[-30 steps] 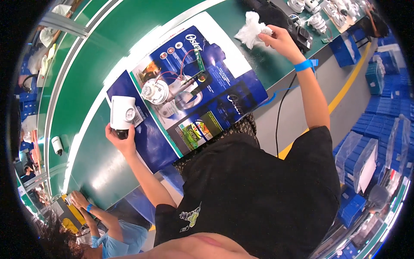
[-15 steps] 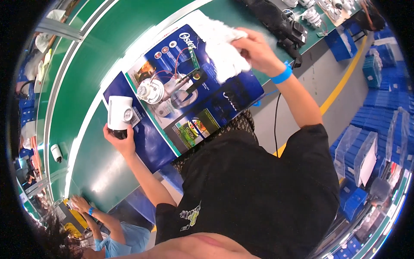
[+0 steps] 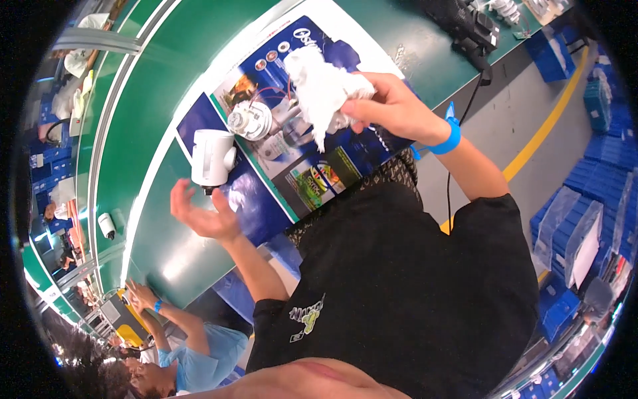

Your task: Assembling internal electronic and plastic components into a blender base housing on a factory production line.

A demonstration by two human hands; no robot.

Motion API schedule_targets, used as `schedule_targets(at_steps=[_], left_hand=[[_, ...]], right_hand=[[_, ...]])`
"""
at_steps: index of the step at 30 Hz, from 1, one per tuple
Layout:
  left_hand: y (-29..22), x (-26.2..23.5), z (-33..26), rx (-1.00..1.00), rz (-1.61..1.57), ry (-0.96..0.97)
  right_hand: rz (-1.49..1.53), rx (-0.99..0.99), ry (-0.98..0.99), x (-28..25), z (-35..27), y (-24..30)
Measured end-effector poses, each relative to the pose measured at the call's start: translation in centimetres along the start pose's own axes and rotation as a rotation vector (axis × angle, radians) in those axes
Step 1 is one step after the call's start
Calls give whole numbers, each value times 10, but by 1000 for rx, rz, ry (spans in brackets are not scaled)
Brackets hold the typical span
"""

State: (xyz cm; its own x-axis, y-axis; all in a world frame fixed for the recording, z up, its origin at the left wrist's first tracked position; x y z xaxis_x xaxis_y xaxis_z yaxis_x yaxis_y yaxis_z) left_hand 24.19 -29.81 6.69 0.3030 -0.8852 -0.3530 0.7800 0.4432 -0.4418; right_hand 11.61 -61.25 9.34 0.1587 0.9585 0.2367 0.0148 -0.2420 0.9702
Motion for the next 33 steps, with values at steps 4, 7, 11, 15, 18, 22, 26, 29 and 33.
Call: schedule_targets(at_steps=[4,7,11,15,18,22,26,29,33], left_hand=[[-80,43,23,79,-361,190],[-92,75,38,-55,-789,618],[-91,83,12,-276,-1098,687],[-93,80,4,-210,-956,681],[-103,82,-2,-217,-944,492],[-102,90,-17,-750,-981,96],[-111,94,-25,-705,-827,80],[-122,96,-27,-726,-823,117],[-123,96,-20,-550,-891,317]], right_hand=[[-18,-50,172,20,-5,-9],[96,20,233,33,-6,-10],[165,111,390,30,-7,-20],[175,105,295,31,-8,-40],[358,126,217,27,-10,-44],[543,5,9,19,-8,-49],[445,-80,44,25,-10,-48],[434,-62,72,22,-16,-43],[318,-152,21,24,-18,-44]])
Point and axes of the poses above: each hand's wrist, its own z-axis towards the middle knuckle, its own x-axis out of the palm, y = z × x, the point moved 1 cm from there along z, towards the middle knuckle, and after that the axes turned 4 degrees about -y, right-handed, at the moved point
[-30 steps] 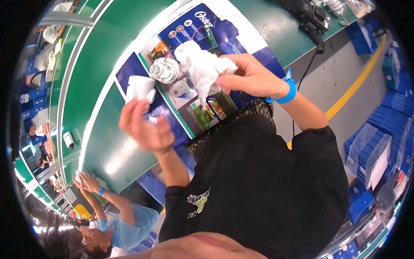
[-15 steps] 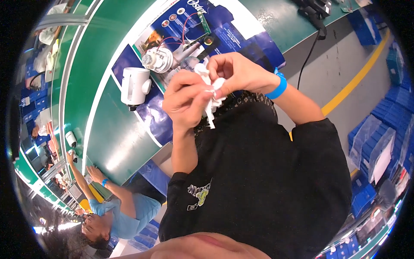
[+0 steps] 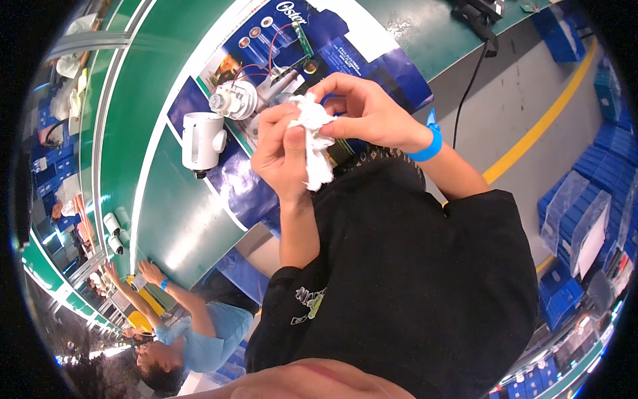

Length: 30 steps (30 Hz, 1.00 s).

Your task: Assembling internal electronic and plastic components into a blender base housing on a factory production line.

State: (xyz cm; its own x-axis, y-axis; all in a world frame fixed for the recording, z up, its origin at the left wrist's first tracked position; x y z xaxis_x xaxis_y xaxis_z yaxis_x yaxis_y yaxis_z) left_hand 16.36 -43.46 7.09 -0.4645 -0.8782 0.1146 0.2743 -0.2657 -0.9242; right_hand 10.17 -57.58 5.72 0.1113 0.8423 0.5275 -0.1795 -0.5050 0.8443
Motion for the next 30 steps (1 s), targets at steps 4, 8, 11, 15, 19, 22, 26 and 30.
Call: schedule_targets(at_steps=[4,8,11,15,19,22,26,30], left_hand=[[-8,-4,5,28,-45,288],[-10,-12,13,59,-62,430],[-8,-10,9,78,-47,343],[-4,1,-9,53,-143,117],[-2,13,-22,81,-126,-104],[-3,14,-24,97,-58,-148],[-12,11,-27,-54,-171,-154],[-13,13,-36,-69,-232,-236]], right_hand=[[-123,117,-85,-2,-4,12],[-141,112,-30,8,-8,17],[-92,105,-90,13,-9,20],[-164,-45,-112,17,-12,21],[-310,-188,-197,20,-10,22],[-457,-449,-299,24,-13,19],[-690,-708,-318,27,-16,22],[-804,-920,-492,25,-17,18]])
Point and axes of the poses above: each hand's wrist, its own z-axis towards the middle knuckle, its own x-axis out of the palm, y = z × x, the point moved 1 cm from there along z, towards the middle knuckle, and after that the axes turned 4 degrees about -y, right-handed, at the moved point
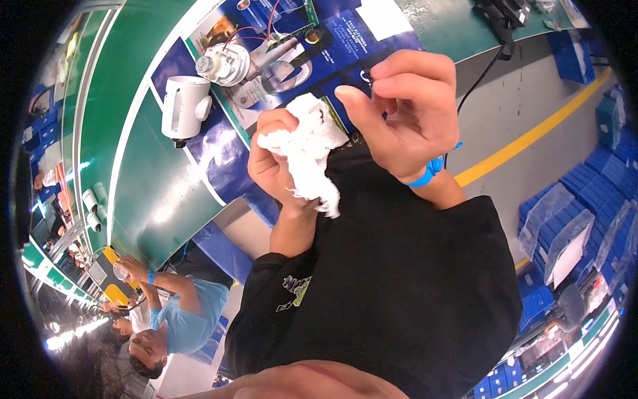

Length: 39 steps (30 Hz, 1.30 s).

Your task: Assembling internal electronic and plastic components into a blender base housing on a factory production line.

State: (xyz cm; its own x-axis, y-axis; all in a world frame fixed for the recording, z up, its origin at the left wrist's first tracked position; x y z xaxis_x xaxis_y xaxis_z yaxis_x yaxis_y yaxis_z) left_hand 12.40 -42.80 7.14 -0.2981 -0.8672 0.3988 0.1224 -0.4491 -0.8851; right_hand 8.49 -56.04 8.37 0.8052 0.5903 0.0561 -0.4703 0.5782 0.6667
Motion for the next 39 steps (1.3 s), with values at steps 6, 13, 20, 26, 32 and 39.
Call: schedule_targets(at_steps=[6,13,20,26,32,39], left_hand=[[7,-10,5,71,1,-58],[-3,-4,16,63,48,96],[3,-7,15,-390,-72,282],[-1,-10,18,-680,-152,233],[14,-5,-2,-700,-140,3],[31,-5,6,-591,-12,370]], right_hand=[[75,43,-23,-4,-1,1],[-48,7,49,-7,0,6],[-157,-64,367,-7,1,12],[-132,-234,410,-6,4,-2],[-84,-287,526,-6,7,-9],[167,113,298,2,-19,-24]])
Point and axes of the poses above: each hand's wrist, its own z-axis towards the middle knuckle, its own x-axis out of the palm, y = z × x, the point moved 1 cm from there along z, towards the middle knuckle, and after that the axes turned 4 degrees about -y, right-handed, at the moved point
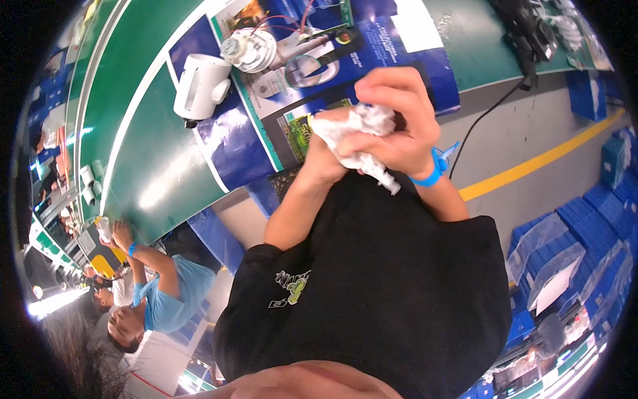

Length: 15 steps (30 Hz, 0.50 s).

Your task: Assembling internal electronic and plastic components into a blender base housing on a factory production line.

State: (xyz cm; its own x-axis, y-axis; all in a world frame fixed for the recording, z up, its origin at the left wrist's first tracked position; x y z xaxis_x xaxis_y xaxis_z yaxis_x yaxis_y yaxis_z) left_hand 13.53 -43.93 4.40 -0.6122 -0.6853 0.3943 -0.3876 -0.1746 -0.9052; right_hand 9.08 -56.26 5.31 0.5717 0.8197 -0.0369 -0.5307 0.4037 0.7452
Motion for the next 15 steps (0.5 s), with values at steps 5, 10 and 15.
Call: schedule_targets(at_steps=[5,10,15], left_hand=[[-4,-21,6,-35,-397,-258],[-9,-16,6,133,-111,-419],[-17,-3,-1,203,207,-258]], right_hand=[[246,199,-139,-2,-5,-12],[212,172,-50,-8,-3,-10],[-54,148,258,-8,10,-1]])
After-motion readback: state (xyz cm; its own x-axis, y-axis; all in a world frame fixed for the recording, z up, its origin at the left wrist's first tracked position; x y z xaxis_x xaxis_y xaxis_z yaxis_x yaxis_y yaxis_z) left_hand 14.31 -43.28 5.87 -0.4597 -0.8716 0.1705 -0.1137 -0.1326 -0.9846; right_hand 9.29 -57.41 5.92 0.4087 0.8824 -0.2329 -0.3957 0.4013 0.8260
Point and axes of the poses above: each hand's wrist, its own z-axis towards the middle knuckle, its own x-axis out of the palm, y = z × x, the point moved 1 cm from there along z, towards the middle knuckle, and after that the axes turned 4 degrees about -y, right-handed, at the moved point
